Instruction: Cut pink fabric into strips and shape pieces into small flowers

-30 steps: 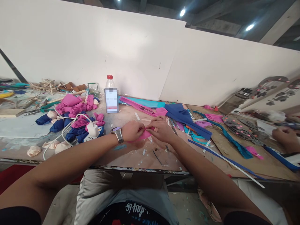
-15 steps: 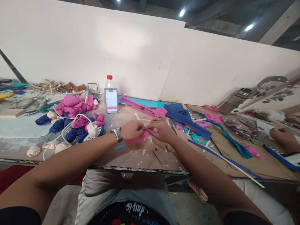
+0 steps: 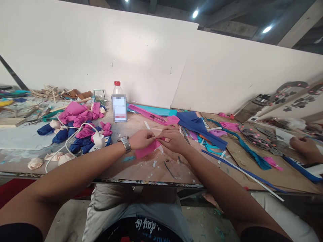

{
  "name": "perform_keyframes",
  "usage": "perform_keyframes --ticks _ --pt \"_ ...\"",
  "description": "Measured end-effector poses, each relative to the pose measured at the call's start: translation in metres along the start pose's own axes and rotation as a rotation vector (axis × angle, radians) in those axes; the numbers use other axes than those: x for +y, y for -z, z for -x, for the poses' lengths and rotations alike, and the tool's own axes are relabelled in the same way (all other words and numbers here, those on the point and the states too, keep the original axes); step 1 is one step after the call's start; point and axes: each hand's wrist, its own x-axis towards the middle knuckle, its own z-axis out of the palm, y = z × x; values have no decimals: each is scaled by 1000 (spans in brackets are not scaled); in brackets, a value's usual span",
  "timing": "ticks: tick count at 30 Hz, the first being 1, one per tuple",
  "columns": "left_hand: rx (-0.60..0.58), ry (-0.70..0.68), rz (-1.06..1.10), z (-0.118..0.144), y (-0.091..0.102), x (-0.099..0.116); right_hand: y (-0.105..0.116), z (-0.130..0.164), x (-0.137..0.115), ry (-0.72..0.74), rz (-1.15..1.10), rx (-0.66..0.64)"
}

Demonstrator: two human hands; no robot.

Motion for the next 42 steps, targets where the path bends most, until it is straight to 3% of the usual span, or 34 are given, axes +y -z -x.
perform_keyframes --ticks 16,26,42 --pt "104 -71 -62 3 1 3 -2 0 1 -25 -31 14" --pt "186 -136 -266 6 -3 3 -4 1 2 -54 -11 12" --pt "196 -132 -265 6 -1 7 -5 1 2 -51 7 41"
